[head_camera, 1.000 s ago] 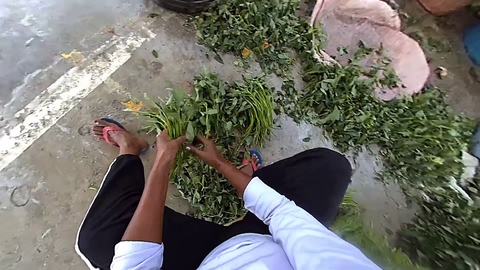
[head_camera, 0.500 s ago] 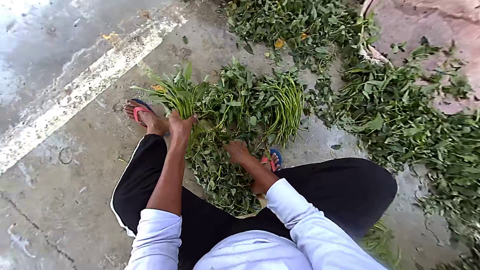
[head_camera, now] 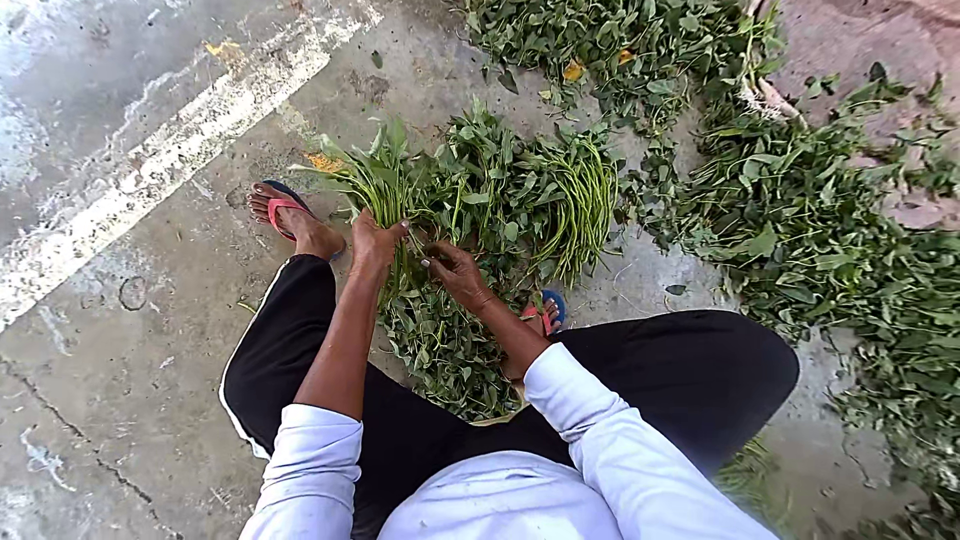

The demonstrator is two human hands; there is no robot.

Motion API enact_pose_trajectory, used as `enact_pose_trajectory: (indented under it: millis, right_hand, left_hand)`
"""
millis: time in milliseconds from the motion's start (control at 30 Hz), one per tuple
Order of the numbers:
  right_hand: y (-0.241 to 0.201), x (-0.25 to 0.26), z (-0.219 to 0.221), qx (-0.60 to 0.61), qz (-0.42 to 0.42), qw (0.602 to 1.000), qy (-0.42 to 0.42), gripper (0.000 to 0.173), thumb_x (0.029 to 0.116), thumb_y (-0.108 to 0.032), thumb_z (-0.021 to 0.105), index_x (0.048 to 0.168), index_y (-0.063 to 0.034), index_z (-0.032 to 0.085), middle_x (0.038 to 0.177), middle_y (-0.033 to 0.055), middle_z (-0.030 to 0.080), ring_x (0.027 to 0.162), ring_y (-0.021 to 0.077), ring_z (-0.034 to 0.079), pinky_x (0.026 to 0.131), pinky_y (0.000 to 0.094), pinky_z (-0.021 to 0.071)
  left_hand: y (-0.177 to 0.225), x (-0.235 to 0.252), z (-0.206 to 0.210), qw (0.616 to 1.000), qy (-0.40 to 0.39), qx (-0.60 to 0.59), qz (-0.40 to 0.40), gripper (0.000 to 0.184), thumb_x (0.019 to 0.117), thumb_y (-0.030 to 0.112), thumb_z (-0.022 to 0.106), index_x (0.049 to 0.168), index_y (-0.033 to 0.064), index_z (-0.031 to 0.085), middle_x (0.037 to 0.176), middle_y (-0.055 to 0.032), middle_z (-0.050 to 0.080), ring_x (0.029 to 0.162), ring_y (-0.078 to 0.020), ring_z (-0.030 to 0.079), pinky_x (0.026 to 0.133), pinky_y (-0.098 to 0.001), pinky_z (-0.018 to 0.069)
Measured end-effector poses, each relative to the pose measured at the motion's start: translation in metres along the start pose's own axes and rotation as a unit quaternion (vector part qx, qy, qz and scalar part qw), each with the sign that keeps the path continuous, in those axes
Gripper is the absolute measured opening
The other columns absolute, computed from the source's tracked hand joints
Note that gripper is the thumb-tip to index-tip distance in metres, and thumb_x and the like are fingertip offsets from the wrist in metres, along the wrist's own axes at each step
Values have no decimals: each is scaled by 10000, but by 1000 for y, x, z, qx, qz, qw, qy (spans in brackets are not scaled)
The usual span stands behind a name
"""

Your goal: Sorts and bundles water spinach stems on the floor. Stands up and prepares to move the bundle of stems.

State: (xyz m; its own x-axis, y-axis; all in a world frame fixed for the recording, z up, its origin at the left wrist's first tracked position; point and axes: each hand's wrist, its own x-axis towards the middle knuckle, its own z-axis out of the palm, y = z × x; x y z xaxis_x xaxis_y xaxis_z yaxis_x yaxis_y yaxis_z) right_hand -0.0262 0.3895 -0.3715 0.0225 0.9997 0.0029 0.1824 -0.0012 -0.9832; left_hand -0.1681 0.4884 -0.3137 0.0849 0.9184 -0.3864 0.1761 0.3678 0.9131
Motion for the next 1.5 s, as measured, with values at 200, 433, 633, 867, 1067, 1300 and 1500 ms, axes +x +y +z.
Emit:
enact_pose_trajectory:
  millis: [200, 433, 633, 867, 1067, 1300, 1500]
  right_hand:
    - [1, 2, -7, -37, -57, 997, -21, 192, 1022, -92, 598, 1059, 68, 698, 1036, 183, 678, 867, 198, 695, 803, 341, 606]
    - [7, -16, -6, 202, 132, 970, 11, 130, 1037, -39, 518, 1137, 43, 534, 1007, 125, 642, 804, 181, 703, 757, 353, 629]
    - [6, -17, -3, -49, 71, 996, -24, 298, 1046, -217, 576, 1058, 46, 715, 1010, 163, 700, 862, 203, 668, 826, 389, 550]
    - [-7, -8, -1, -23, 98, 994, 35, 301, 1045, -261, 584, 1154, -10, 709, 941, 103, 702, 789, 145, 641, 778, 358, 537]
    - [-2, -15, -4, -276, 34, 960, -31, 188, 967, -96, 641, 980, 78, 711, 1372, 233, 600, 1312, 401, 547, 1119, 552, 408]
    - [14, -40, -5, -321, -18, 937, -140, 295, 1067, -188, 544, 1102, 63, 695, 1119, 243, 683, 1139, 411, 647, 1133, 589, 384]
    - [7, -45, -14, -168, -15, 980, -104, 241, 1045, -99, 532, 1023, 63, 709, 1002, 197, 692, 982, 307, 675, 968, 474, 502]
  left_hand:
    - [-2, -1, 2, 1000, 17, -15, 6, 476, 856, -94, 728, 1291, -67, 536, 1156, -175, 646, 988, -175, 672, 890, -337, 580]
    - [-4, 6, -10, 998, 48, -30, 1, 461, 860, -81, 728, 1278, -47, 536, 1102, -159, 645, 885, -175, 680, 804, -352, 604]
    - [-2, -2, -2, 998, 1, -66, 1, 469, 883, -118, 677, 1307, -41, 490, 1057, -128, 649, 820, -155, 698, 735, -308, 617]
    - [-5, -3, 0, 998, 1, -63, -12, 463, 882, -117, 683, 1295, -42, 490, 1038, -134, 651, 805, -166, 698, 741, -314, 618]
    - [1, -2, -1, 995, 55, -87, 13, 450, 858, -139, 686, 1259, -43, 503, 971, -126, 683, 766, -163, 705, 728, -319, 619]
    - [2, -6, -2, 986, -12, -156, -65, 441, 946, -100, 605, 1350, -9, 456, 1078, -147, 668, 848, -233, 731, 743, -379, 639]
    - [-1, -3, -4, 947, 5, -296, -123, 252, 1010, -42, 520, 1246, 46, 501, 882, -83, 667, 761, -205, 711, 741, -384, 633]
